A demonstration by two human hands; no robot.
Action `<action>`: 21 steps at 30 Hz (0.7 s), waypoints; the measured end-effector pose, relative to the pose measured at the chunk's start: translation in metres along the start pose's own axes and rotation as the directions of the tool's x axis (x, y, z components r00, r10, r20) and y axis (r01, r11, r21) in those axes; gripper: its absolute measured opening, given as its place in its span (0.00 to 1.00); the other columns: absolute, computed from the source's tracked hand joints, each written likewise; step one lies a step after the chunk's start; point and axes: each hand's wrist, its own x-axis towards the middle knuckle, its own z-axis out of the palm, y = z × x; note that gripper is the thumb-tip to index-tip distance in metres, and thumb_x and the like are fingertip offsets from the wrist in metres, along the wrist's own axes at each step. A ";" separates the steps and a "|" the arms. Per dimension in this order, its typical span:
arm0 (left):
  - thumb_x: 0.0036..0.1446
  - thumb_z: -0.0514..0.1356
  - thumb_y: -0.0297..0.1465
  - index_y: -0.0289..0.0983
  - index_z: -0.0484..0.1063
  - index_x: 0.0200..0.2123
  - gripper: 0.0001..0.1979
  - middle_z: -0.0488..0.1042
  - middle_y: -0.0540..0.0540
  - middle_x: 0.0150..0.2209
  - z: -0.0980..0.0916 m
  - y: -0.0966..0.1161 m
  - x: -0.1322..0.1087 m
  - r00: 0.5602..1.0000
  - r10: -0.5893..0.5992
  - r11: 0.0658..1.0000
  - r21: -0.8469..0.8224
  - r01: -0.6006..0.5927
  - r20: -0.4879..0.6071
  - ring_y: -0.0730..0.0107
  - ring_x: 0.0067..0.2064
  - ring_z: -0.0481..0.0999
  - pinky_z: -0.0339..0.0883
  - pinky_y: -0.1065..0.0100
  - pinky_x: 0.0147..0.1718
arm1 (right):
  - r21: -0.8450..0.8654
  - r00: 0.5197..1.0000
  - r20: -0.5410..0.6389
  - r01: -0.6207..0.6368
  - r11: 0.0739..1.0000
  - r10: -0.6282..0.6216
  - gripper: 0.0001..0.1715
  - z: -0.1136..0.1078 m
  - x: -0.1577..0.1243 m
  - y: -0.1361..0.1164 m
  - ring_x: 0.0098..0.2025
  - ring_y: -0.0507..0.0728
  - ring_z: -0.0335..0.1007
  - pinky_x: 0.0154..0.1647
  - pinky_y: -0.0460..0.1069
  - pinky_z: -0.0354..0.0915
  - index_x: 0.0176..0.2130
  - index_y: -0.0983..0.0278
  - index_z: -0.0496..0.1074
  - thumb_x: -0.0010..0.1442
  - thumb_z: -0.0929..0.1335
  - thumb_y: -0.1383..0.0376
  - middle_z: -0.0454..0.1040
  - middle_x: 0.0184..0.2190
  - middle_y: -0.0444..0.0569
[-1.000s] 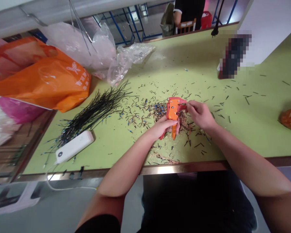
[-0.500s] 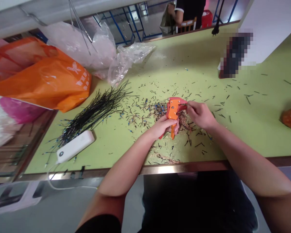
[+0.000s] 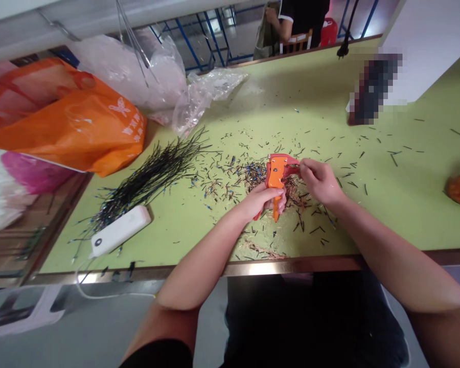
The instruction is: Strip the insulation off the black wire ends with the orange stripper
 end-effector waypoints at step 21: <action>0.51 0.70 0.42 0.36 0.70 0.34 0.17 0.74 0.50 0.24 0.004 0.004 0.001 0.999 -0.015 0.999 -0.050 0.013 -0.034 0.69 0.27 0.76 0.74 0.66 0.30 | 0.380 0.978 0.085 -0.211 0.901 0.193 0.18 0.009 0.002 0.006 0.21 0.50 0.46 0.23 0.49 0.45 0.23 0.60 0.60 0.65 0.63 0.62 0.53 0.19 0.38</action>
